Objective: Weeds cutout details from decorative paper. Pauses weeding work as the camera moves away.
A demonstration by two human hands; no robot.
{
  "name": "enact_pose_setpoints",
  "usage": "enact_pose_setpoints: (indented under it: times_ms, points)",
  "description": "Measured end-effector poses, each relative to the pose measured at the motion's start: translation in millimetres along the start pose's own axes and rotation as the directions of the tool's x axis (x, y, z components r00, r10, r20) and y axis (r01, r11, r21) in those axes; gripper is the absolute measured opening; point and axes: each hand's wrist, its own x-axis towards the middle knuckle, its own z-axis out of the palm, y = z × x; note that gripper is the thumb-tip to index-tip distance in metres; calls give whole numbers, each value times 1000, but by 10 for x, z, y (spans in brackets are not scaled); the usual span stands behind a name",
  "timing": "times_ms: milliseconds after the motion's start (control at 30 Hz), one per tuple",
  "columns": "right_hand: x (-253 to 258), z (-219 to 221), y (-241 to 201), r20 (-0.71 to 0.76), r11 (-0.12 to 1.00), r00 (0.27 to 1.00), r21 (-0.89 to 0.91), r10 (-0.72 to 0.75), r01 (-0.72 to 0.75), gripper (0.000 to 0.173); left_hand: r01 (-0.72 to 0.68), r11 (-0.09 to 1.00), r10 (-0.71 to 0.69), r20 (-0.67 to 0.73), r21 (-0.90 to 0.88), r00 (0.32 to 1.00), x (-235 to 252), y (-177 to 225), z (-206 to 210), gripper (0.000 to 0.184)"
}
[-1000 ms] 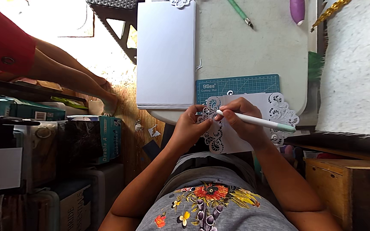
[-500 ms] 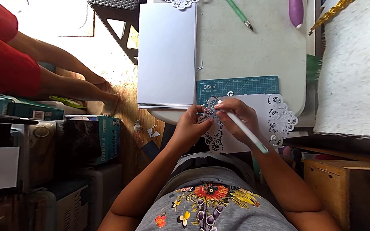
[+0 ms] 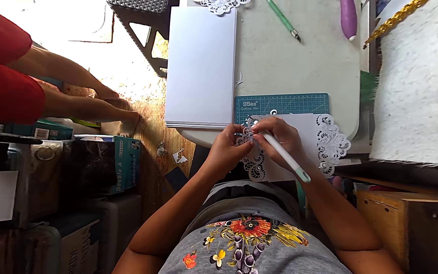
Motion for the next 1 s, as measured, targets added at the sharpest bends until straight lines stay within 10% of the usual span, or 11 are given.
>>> enact_pose_setpoints:
  times_ms: [633,1000]
  points:
    - [149,-21,-129,-60,925,967,311,248,-218,24,-4,1000,4,5,0,1000,3,4,-3,28]
    - [200,-471,73,-157,847,983,-508,89,-158,30,-112,970,117,8,-215,993,15,68,-8,20]
